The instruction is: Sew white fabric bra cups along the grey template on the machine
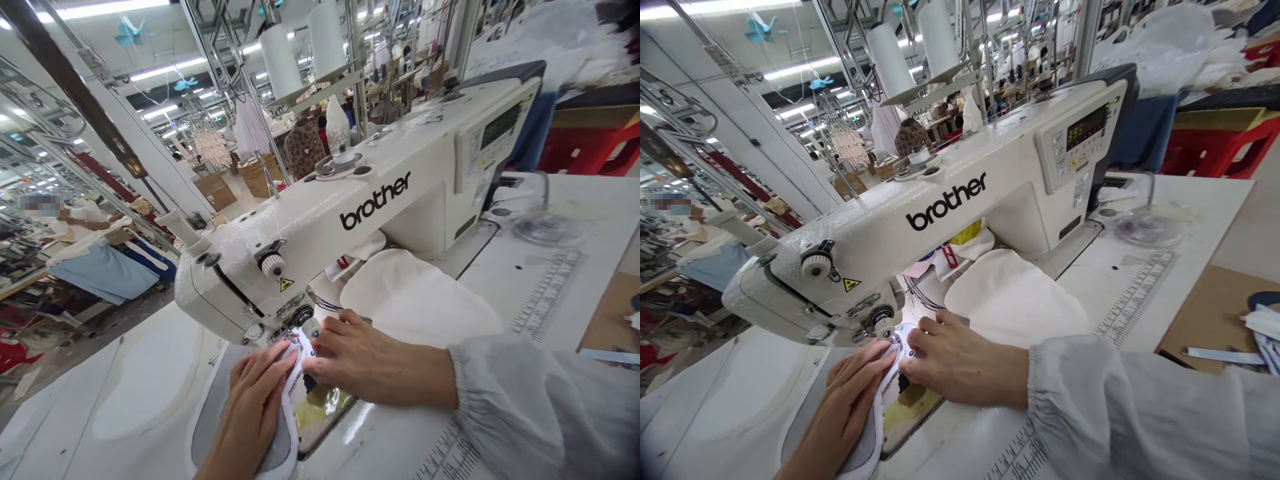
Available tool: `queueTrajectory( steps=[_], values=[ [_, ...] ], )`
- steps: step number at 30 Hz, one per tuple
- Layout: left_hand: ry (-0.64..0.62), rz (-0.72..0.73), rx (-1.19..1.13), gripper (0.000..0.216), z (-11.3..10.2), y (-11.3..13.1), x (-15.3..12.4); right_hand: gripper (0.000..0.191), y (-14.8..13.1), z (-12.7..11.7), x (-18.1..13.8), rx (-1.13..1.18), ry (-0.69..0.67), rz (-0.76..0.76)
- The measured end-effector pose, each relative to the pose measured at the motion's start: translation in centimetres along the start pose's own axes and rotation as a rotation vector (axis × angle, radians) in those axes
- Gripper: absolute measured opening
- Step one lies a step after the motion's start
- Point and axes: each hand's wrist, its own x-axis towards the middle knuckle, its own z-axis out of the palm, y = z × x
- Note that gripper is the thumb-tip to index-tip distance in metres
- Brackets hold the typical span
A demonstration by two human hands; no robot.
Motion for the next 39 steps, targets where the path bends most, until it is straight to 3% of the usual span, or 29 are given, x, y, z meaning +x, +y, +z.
queueTrajectory(
  steps=[21,29,39],
  values=[
    [0.178,-0.177,0.056,0.03,1.7,2.7,-0.3,0.014,0.1,0.5,0.1,-0.012,0.038,0.072],
    [-0.024,-0.054,0.094,0.037,-0.3,1.3,0.2,0.013,0.3,0.5,0.1,-0.015,0.04,0.066],
    [0.047,-0.075,0.174,0.035,1.0,1.3,-0.8,0.019,0.1,0.4,-0.1,-0.024,0.073,0.037]
  ],
)
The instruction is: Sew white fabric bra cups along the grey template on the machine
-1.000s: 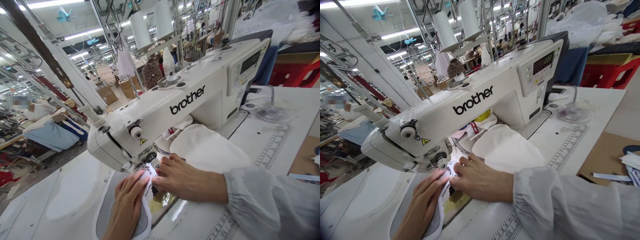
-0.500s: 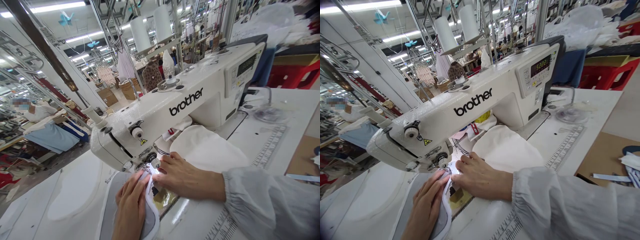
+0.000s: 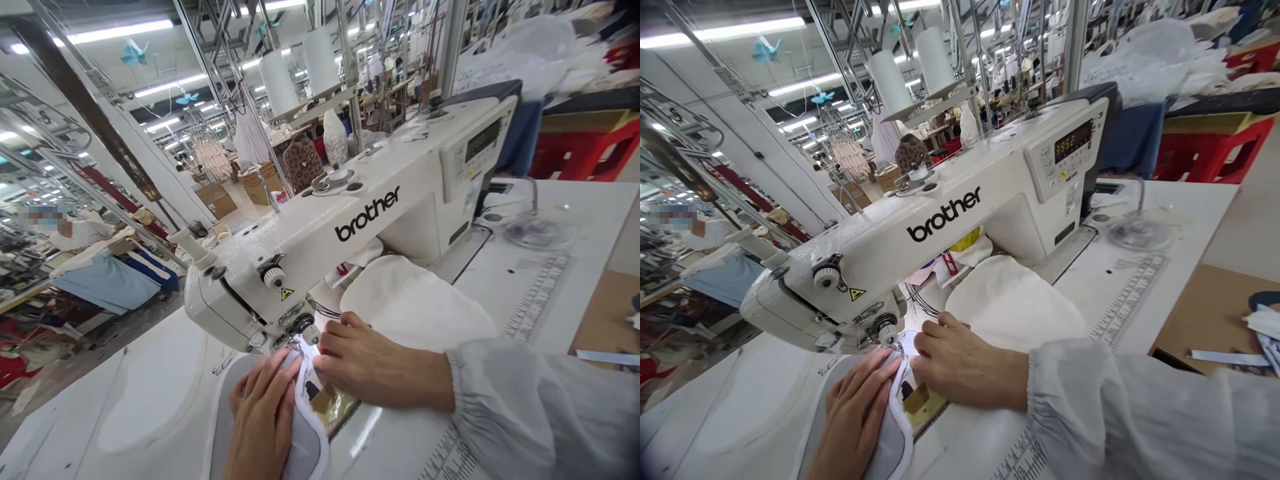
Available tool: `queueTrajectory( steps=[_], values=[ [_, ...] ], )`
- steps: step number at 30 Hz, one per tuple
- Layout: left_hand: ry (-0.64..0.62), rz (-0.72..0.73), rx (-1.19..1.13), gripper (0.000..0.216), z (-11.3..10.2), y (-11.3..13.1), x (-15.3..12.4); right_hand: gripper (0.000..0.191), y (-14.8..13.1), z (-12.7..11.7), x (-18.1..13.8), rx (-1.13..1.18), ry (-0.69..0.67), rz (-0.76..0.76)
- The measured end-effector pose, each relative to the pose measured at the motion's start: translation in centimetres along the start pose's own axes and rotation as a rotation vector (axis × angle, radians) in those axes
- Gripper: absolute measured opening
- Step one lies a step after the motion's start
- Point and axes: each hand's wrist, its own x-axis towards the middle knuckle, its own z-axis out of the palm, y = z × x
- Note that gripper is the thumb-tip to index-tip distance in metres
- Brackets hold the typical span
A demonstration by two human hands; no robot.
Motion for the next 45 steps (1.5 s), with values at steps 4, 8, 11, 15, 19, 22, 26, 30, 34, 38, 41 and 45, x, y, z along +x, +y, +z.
queueTrajectory(
  steps=[4,8,11,15,19,22,26,30,34,38,41,45],
  values=[
    [0.039,-0.078,0.028,0.033,0.4,1.2,-0.4,0.018,0.1,0.0,-0.1,0.036,-0.012,-0.004],
    [0.074,-0.137,0.052,0.034,0.8,1.9,-0.5,0.019,0.2,0.1,-0.1,0.04,-0.01,-0.006],
    [0.079,-0.142,0.04,0.033,1.0,2.2,-0.5,0.019,0.2,0.1,-0.1,0.041,-0.016,0.002],
    [0.082,-0.181,0.028,0.033,0.9,2.4,-0.4,0.019,0.2,0.0,-0.1,0.039,-0.022,0.0],
    [0.078,-0.162,0.009,0.033,1.0,2.1,-0.4,0.018,0.3,0.1,-0.2,0.042,-0.007,-0.022],
    [0.056,-0.191,-0.003,0.034,1.1,2.0,-0.5,0.017,0.4,0.3,-0.2,0.039,0.007,-0.024],
    [0.062,-0.256,-0.038,0.034,1.1,2.9,-0.4,0.017,0.4,0.4,-0.1,0.046,0.005,-0.019],
    [0.061,-0.416,-0.063,0.038,0.9,4.3,0.1,0.019,0.4,0.4,-0.2,0.057,0.007,-0.011],
    [0.023,-0.423,-0.072,0.039,1.0,4.3,-0.1,0.02,0.4,0.4,-0.1,0.056,0.003,-0.008],
    [-0.027,-0.371,-0.047,0.036,1.4,3.2,-0.6,0.026,0.3,-0.2,-0.1,0.07,-0.005,-0.014],
    [-0.035,-0.339,-0.039,0.037,1.3,2.5,-0.7,0.03,-0.2,-0.7,-0.6,0.119,0.019,-0.056],
    [0.018,-0.185,-0.075,0.036,0.5,1.8,-0.5,0.032,-1.1,-1.2,-1.4,0.163,0.015,-0.243]
  ],
)
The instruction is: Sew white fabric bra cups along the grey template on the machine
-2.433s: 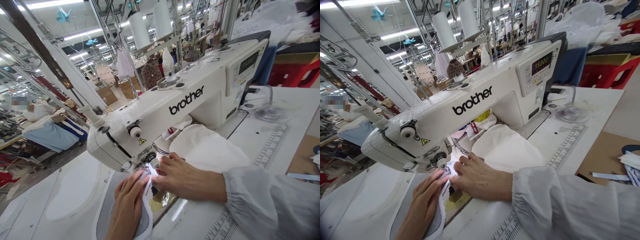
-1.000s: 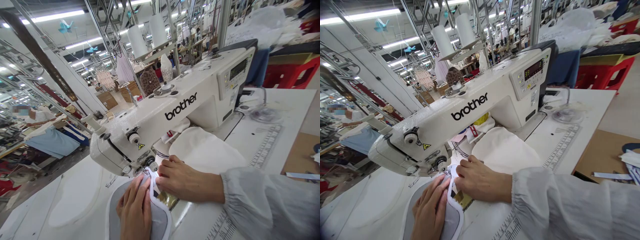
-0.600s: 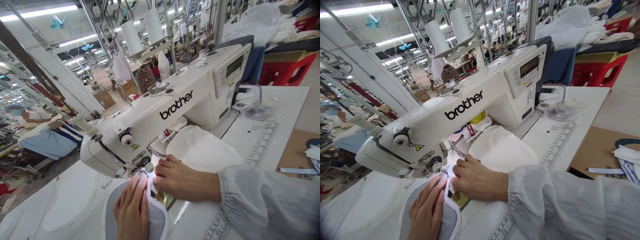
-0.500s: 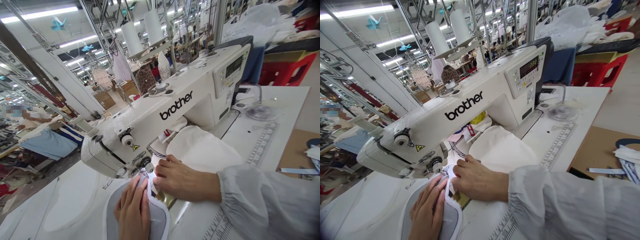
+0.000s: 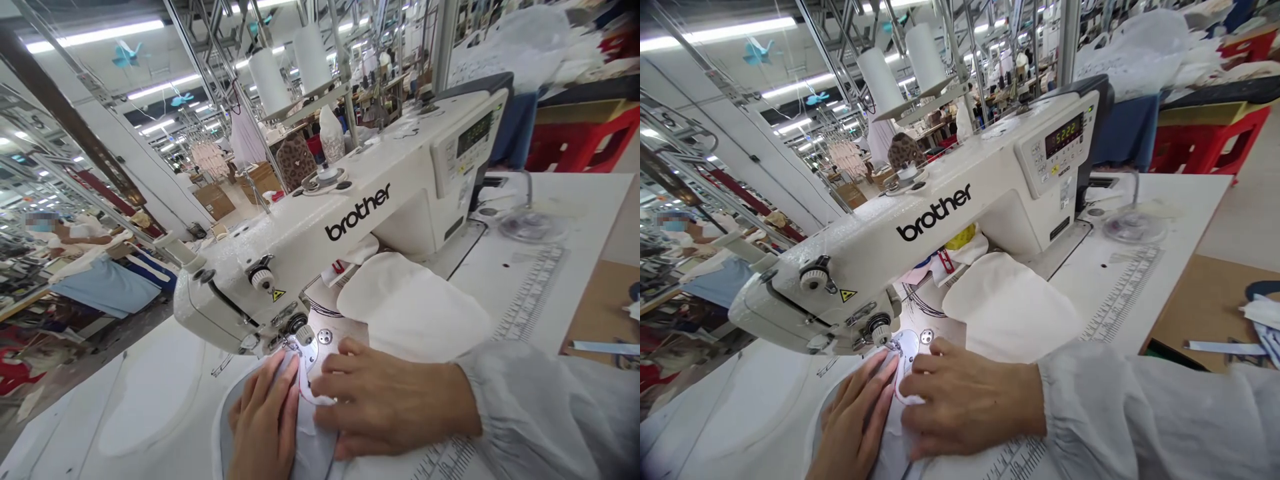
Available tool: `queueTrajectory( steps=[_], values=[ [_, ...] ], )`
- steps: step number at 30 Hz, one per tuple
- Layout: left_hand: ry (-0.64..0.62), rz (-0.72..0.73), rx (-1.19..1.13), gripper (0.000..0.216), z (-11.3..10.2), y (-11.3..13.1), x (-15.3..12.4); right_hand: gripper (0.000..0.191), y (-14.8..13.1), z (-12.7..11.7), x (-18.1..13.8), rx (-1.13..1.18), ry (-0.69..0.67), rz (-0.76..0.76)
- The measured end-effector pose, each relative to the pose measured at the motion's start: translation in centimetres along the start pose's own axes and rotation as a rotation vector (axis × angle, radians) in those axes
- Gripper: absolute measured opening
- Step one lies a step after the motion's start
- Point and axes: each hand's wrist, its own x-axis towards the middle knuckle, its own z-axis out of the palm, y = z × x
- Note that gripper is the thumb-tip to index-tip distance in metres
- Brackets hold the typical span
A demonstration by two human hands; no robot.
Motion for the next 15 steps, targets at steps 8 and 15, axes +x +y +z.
queueTrajectory(
  steps=[8,15],
  values=[
    [0.084,0.08,0.077,0.036,0.3,-0.2,-0.2,0.028,0.0,-0.1,0.2,0.029,-0.06,-0.018],
    [0.101,-0.018,0.083,0.034,0.7,0.7,-0.3,0.025,0.4,0.1,0.2,0.036,-0.046,-0.008]
  ],
)
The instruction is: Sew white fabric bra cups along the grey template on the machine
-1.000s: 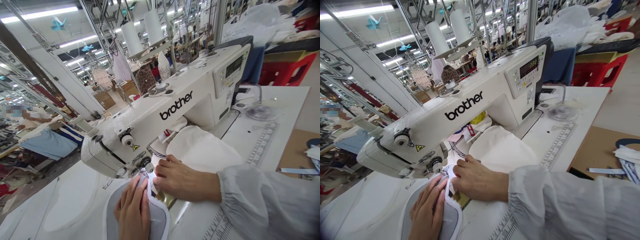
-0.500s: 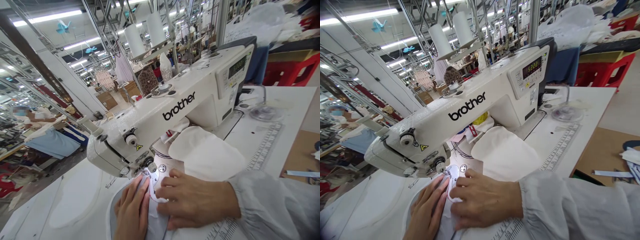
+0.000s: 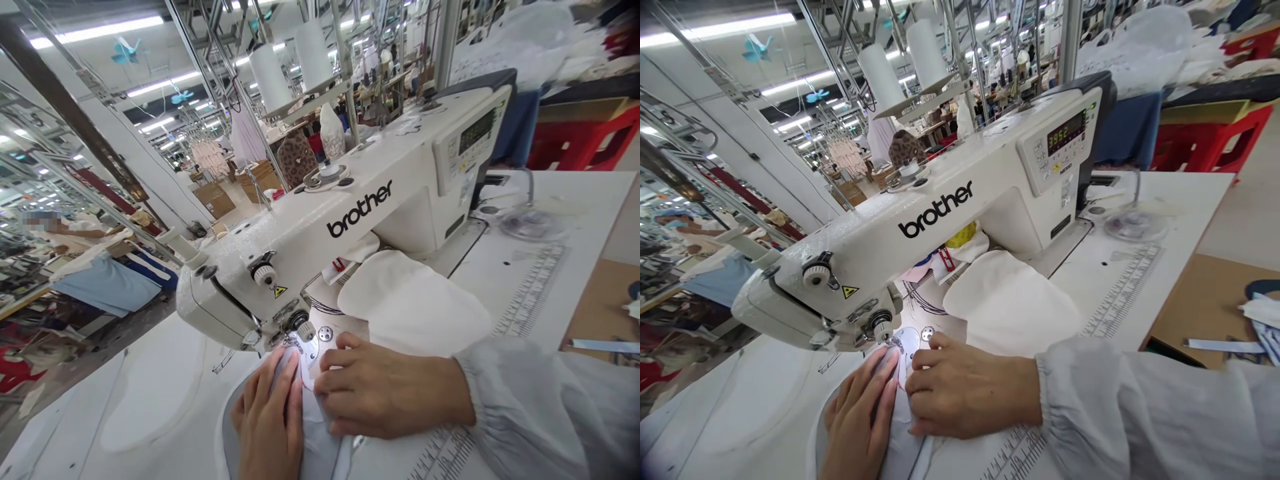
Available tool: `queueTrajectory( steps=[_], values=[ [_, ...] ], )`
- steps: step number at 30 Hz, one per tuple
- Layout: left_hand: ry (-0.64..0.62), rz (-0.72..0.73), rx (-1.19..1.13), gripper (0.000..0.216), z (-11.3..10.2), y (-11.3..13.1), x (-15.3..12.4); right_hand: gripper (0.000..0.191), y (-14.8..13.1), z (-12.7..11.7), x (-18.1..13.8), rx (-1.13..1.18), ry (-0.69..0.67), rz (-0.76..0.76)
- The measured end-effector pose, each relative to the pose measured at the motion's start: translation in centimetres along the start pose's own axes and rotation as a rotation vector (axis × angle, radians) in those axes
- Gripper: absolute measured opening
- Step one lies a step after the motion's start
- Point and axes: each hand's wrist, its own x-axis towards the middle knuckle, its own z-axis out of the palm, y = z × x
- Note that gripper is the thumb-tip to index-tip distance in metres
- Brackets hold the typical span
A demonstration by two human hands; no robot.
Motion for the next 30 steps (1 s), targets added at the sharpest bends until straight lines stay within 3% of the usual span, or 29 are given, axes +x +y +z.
queueTrajectory(
  steps=[5,12,21,30],
  values=[
    [-0.047,-0.009,0.038,0.035,0.0,0.2,0.0,0.022,0.0,-0.1,-0.1,-0.014,0.013,0.016],
    [-0.09,-0.284,-0.016,0.04,-0.2,2.8,0.2,0.021,0.6,-1.0,-0.8,-0.038,0.022,0.023],
    [-0.18,-0.386,-0.033,0.038,-1.8,4.7,0.9,0.016,1.5,-1.6,-1.2,0.079,-0.011,0.03],
    [-0.157,-0.445,-0.053,0.037,-0.7,4.4,0.8,0.023,2.4,-1.4,-1.5,0.072,0.001,0.005]
  ],
)
